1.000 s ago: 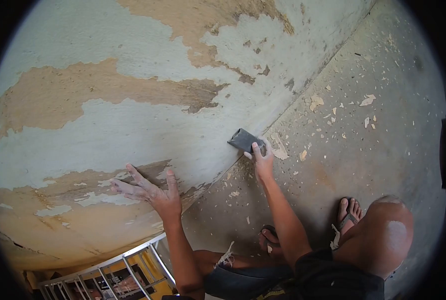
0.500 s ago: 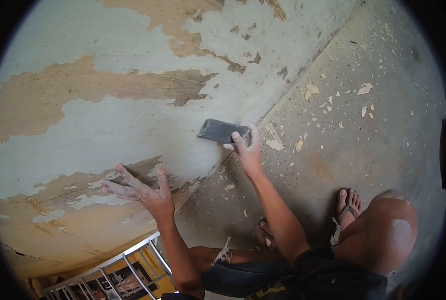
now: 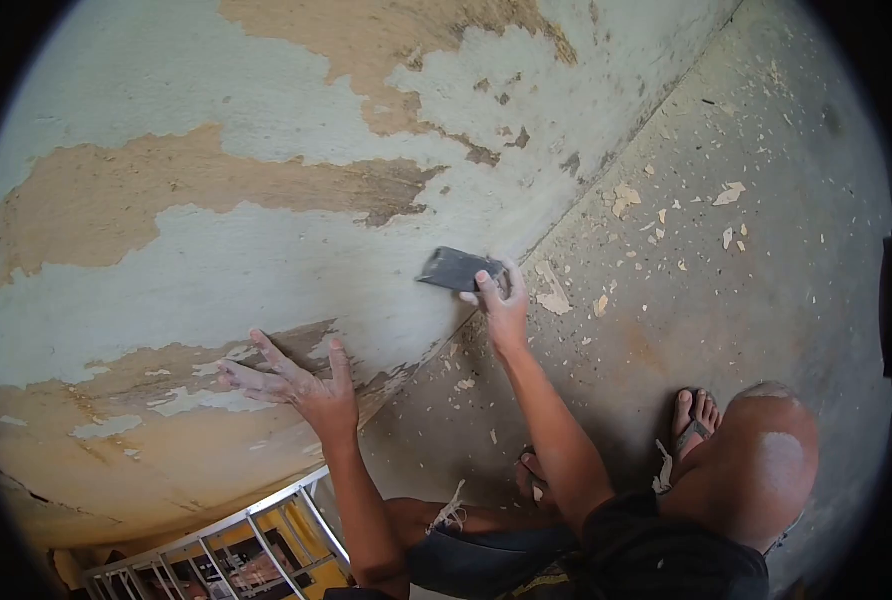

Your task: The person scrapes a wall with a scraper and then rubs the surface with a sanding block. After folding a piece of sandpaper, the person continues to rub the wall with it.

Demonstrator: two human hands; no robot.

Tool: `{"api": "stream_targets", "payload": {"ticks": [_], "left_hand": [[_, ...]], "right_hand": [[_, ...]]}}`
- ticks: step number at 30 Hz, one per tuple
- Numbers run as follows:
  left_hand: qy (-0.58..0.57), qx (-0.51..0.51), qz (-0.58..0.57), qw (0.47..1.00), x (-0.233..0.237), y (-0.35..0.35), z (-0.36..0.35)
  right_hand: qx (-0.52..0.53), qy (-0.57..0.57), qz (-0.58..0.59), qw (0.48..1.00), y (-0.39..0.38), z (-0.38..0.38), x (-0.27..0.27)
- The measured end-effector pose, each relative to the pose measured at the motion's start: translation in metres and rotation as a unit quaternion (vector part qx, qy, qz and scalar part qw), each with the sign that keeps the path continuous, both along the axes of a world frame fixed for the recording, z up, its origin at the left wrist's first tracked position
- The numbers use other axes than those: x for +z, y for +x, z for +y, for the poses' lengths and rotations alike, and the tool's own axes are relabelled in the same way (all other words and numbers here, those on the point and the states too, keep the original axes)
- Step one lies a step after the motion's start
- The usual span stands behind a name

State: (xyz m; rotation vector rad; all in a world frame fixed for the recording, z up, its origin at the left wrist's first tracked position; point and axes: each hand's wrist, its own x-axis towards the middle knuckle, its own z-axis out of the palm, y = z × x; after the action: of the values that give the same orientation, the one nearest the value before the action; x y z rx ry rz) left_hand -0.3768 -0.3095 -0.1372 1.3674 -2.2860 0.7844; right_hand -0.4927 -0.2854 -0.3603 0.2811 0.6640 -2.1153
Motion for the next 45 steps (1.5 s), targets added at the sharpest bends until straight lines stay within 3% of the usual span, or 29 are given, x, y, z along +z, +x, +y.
{"api": "stream_targets", "payload": {"ticks": [3, 6, 9, 13, 15, 17, 19, 21, 25, 28, 34, 36, 38, 43, 45], "left_hand": [[-0.002, -0.003, 0.002, 1.000, -0.003, -0.007, -0.007], [0.017, -0.009, -0.010, 1.000, 0.003, -0.002, 0.004], [0.018, 0.006, -0.014, 1.000, 0.003, 0.002, 0.001], [0.006, 0.001, -0.011, 1.000, 0.001, -0.005, -0.004], [0.024, -0.025, 0.005, 0.999, 0.003, -0.002, 0.003], [0.032, -0.018, 0.005, 0.999, 0.002, 0.002, 0.004], [0.022, 0.004, -0.011, 1.000, 0.003, 0.001, 0.003], [0.011, 0.003, -0.007, 1.000, 0.001, 0.002, 0.001], [0.026, 0.003, 0.016, 1.000, 0.001, -0.001, 0.002], [0.022, -0.002, -0.004, 1.000, 0.003, -0.002, 0.004], [0.018, 0.004, 0.008, 1.000, 0.001, 0.000, 0.001], [0.031, 0.006, -0.006, 0.999, 0.004, -0.002, 0.006], [0.036, 0.001, -0.008, 0.999, 0.005, -0.002, 0.008], [0.023, 0.002, 0.003, 1.000, 0.003, -0.001, 0.007], [0.031, 0.004, 0.017, 0.999, 0.000, -0.008, -0.003]], "right_hand": [[-0.010, 0.053, -0.045, 0.998, -0.003, 0.008, -0.006], [-0.001, 0.003, -0.012, 1.000, -0.005, 0.014, 0.035], [-0.005, -0.043, 0.013, 0.999, -0.016, 0.003, 0.030], [-0.029, 0.041, -0.031, 0.998, -0.006, 0.011, -0.006], [-0.037, 0.030, -0.038, 0.998, -0.001, 0.016, 0.021], [0.027, -0.028, 0.023, 0.999, -0.010, 0.010, 0.049], [0.024, -0.034, 0.045, 0.998, -0.012, 0.005, 0.039], [0.011, -0.001, -0.020, 1.000, -0.012, 0.005, 0.014], [-0.010, 0.059, -0.059, 0.996, 0.005, 0.016, 0.016], [0.014, -0.035, -0.012, 0.999, -0.010, 0.012, 0.062], [-0.013, 0.046, -0.014, 0.999, -0.007, 0.013, 0.012], [0.006, 0.087, -0.020, 0.996, 0.000, 0.030, 0.025], [-0.017, 0.004, -0.017, 1.000, -0.017, 0.021, 0.053], [0.001, 0.006, -0.036, 0.999, 0.005, 0.014, 0.009], [-0.015, 0.066, -0.056, 0.996, 0.001, 0.024, 0.025]]}}
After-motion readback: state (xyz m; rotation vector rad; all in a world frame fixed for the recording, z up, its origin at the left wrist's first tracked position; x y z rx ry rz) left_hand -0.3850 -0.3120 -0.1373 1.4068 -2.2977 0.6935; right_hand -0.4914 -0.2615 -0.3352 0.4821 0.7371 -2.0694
